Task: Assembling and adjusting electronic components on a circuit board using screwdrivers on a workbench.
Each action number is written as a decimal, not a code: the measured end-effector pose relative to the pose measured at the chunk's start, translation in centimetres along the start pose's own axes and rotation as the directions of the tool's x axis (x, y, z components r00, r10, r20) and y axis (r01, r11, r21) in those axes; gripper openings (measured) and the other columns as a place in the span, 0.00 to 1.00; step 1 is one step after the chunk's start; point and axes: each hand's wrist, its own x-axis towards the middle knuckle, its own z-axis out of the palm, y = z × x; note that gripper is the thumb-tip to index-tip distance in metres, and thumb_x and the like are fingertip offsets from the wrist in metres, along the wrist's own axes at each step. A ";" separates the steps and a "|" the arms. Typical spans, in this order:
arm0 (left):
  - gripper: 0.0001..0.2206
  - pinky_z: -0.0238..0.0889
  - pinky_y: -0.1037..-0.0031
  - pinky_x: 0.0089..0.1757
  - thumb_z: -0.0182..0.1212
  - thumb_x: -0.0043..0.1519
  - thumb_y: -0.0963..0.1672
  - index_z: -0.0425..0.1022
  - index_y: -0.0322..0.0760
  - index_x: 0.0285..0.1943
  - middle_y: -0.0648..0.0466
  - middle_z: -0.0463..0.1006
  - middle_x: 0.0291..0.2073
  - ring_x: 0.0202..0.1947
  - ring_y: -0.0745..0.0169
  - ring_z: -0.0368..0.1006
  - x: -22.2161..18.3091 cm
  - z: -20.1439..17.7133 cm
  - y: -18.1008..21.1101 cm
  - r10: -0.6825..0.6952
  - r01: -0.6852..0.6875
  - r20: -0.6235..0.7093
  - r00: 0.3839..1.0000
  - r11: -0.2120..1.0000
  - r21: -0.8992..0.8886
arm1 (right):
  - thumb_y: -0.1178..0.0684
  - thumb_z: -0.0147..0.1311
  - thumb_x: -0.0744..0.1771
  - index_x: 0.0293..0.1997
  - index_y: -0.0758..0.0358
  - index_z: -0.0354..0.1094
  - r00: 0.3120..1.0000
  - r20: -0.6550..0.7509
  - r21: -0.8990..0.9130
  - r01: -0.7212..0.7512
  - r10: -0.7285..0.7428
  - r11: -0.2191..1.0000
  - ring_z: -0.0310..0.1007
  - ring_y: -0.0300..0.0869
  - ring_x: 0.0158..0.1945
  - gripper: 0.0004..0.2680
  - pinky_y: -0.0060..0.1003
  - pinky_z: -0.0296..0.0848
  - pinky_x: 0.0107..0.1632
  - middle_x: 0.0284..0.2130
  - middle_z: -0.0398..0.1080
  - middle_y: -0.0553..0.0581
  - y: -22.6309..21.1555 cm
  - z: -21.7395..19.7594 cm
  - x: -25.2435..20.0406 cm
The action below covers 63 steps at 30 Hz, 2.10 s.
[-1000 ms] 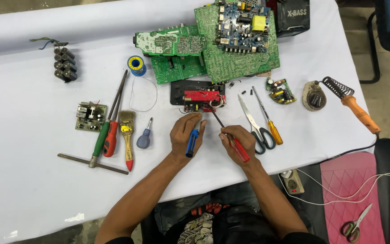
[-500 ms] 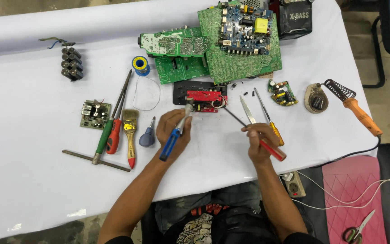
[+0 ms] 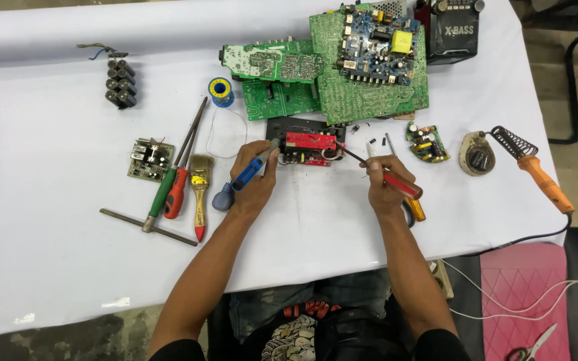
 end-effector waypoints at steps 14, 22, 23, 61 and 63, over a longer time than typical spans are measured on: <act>0.07 0.74 0.63 0.45 0.67 0.65 0.39 0.75 0.34 0.48 0.48 0.79 0.42 0.45 0.47 0.80 -0.3 0.1 -0.3 -0.061 0.062 0.058 0.996 0.998 -0.003 | 0.50 0.57 0.71 0.33 0.66 0.73 0.999 0.003 -0.037 -0.037 0.037 0.999 0.78 0.44 0.28 0.11 0.35 0.76 0.34 0.22 0.75 0.59 0.8 -0.7 -0.7; 0.07 0.74 0.62 0.45 0.68 0.65 0.39 0.76 0.34 0.48 0.48 0.79 0.42 0.45 0.46 0.80 -0.2 0.3 -0.4 -0.079 0.080 0.038 0.996 0.996 -0.030 | 0.52 0.56 0.71 0.34 0.66 0.73 0.998 0.013 0.007 -0.054 0.054 0.999 0.79 0.45 0.29 0.10 0.36 0.76 0.35 0.22 0.75 0.59 1.0 -0.7 -0.8; 0.07 0.74 0.61 0.46 0.67 0.65 0.40 0.75 0.34 0.49 0.48 0.79 0.42 0.45 0.46 0.80 -0.2 0.2 -0.3 -0.089 0.090 0.030 0.996 0.995 -0.037 | 0.52 0.56 0.71 0.34 0.66 0.73 0.999 0.011 -0.004 -0.044 0.044 0.999 0.79 0.45 0.29 0.10 0.36 0.76 0.35 0.22 0.75 0.59 0.9 -0.7 -0.8; 0.08 0.69 0.61 0.52 0.68 0.65 0.39 0.78 0.35 0.51 0.46 0.82 0.44 0.50 0.52 0.79 2.6 2.0 -1.0 -0.156 0.155 0.015 0.988 0.959 -0.237 | 0.56 0.59 0.71 0.36 0.67 0.70 0.981 0.173 0.086 -0.102 0.086 0.991 0.81 0.45 0.34 0.07 0.37 0.77 0.40 0.22 0.74 0.58 1.4 0.9 6.8; 0.08 0.69 0.64 0.52 0.70 0.64 0.41 0.80 0.35 0.49 0.50 0.83 0.41 0.47 0.60 0.79 3.1 2.8 -1.6 -0.253 0.267 0.086 0.964 0.927 -0.263 | 0.52 0.54 0.73 0.34 0.66 0.69 0.989 0.087 0.175 -0.137 0.124 0.975 0.80 0.44 0.28 0.10 0.33 0.77 0.37 0.18 0.71 0.56 2.4 1.5 6.3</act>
